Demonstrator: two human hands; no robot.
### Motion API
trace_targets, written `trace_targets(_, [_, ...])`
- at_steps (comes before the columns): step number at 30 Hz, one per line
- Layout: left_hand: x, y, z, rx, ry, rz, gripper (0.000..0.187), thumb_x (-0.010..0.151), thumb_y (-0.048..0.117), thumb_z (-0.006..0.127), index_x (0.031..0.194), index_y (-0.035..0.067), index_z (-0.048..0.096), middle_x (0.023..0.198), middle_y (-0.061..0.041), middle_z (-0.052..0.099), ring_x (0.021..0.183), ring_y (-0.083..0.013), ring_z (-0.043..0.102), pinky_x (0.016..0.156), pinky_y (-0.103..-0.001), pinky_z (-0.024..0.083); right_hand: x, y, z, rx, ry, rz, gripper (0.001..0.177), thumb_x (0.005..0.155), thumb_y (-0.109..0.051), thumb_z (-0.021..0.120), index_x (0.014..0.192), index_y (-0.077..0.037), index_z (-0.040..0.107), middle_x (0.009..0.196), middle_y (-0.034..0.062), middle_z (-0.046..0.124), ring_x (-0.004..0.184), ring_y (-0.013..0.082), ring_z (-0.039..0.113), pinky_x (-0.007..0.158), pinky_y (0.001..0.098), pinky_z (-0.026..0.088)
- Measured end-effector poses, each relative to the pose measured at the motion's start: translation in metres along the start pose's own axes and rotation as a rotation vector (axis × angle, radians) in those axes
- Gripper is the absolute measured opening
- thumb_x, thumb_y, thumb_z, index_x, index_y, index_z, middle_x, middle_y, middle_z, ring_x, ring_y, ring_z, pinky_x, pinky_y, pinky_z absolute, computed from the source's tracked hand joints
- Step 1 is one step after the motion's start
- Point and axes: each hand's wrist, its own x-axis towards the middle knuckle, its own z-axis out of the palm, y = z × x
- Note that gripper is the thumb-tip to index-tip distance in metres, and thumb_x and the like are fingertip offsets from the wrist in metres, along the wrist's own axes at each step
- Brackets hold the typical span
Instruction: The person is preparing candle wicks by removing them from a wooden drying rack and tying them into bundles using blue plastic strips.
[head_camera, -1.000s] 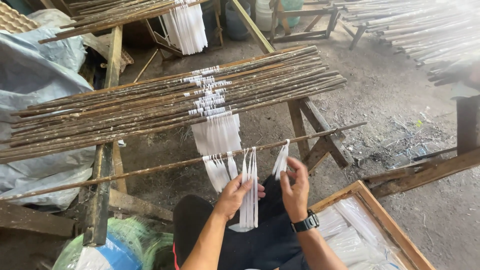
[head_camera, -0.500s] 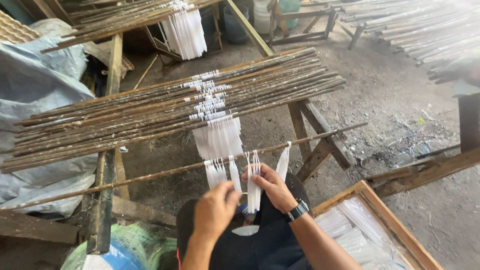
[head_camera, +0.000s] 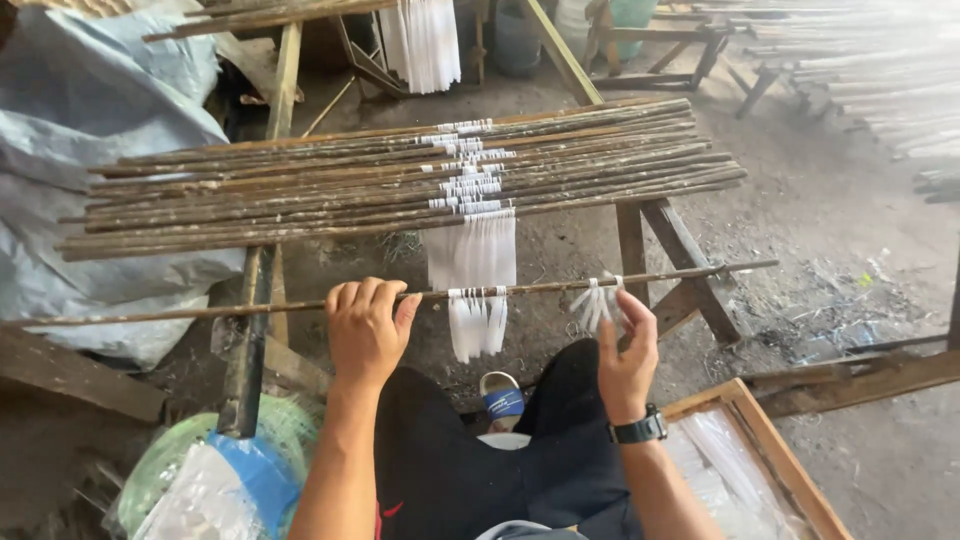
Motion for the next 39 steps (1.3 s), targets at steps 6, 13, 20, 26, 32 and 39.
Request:
trace_targets(6, [-0.001, 0.003, -0.003, -0.023, 0.012, -0.046, 0.031, 0.084, 0.049, 0.046, 0.084, 0.021, 0.058, 0.072, 0.004, 0.053, 0.075, -0.0137, 0.054, 0.085, -0.034, 0.035, -0.012, -0.018, 0.04, 0.077, -0.272, -0.002, 0.026, 0.078, -0.004, 0.053, 0.102, -0.01, 0.059, 0.09, 0.0059, 0.063, 0.085, 0.0199, 0.061, 0.074, 0.0287, 0.048])
trace_targets(13, [0.002, 0.001, -0.007, -0.06, -0.01, -0.031, 0.03, 0.081, 0.048, 0.046, 0.084, 0.02, 0.058, 0.072, 0.002, 0.053, 0.076, -0.0154, 0.054, 0.085, -0.035, 0.034, -0.003, 0.027, 0.093, 0.342, -0.63, 0.175, 0.027, 0.08, -0.016, 0.059, 0.104, -0.004, 0.056, 0.093, 0.0113, 0.062, 0.089, 0.0183, 0.059, 0.076, 0.0329, 0.047])
trace_targets(20, [0.001, 0.002, -0.007, -0.04, -0.019, -0.022, 0.028, 0.083, 0.045, 0.046, 0.086, 0.02, 0.057, 0.073, 0.002, 0.051, 0.077, -0.0146, 0.052, 0.086, -0.035, 0.033, -0.008, 0.005, 0.077, 0.311, -0.568, 0.255, 0.027, 0.077, -0.022, 0.065, 0.099, -0.007, 0.061, 0.08, 0.0068, 0.064, 0.072, 0.0114, 0.058, 0.068, 0.0271, 0.048])
trace_targets(26, [0.0, 0.003, -0.007, -0.047, -0.006, -0.016, 0.029, 0.083, 0.046, 0.044, 0.086, 0.02, 0.056, 0.073, 0.002, 0.051, 0.077, -0.015, 0.051, 0.087, -0.034, 0.033, -0.013, -0.02, 0.069, 0.665, -0.549, 0.402, 0.026, 0.081, -0.01, 0.055, 0.103, 0.003, 0.055, 0.081, 0.0178, 0.065, 0.067, 0.0196, 0.063, 0.065, 0.0313, 0.052])
trace_targets(32, [-0.001, 0.001, -0.003, -0.026, 0.01, 0.0, 0.03, 0.084, 0.047, 0.044, 0.085, 0.02, 0.056, 0.073, 0.003, 0.05, 0.077, -0.0141, 0.051, 0.086, -0.034, 0.033, -0.02, -0.032, 0.059, 0.822, -0.567, 0.539, 0.032, 0.082, -0.009, 0.05, 0.111, 0.004, 0.049, 0.094, 0.0203, 0.063, 0.083, 0.0252, 0.063, 0.072, 0.0387, 0.052])
trace_targets(39, [-0.001, 0.003, -0.004, -0.004, -0.016, -0.011, 0.029, 0.085, 0.047, 0.043, 0.086, 0.021, 0.057, 0.074, 0.003, 0.051, 0.078, -0.0131, 0.051, 0.086, -0.034, 0.032, -0.02, -0.027, 0.052, 0.904, -0.601, 0.593, 0.035, 0.08, -0.006, 0.051, 0.113, 0.002, 0.046, 0.101, 0.0251, 0.06, 0.089, 0.0303, 0.061, 0.072, 0.0387, 0.052])
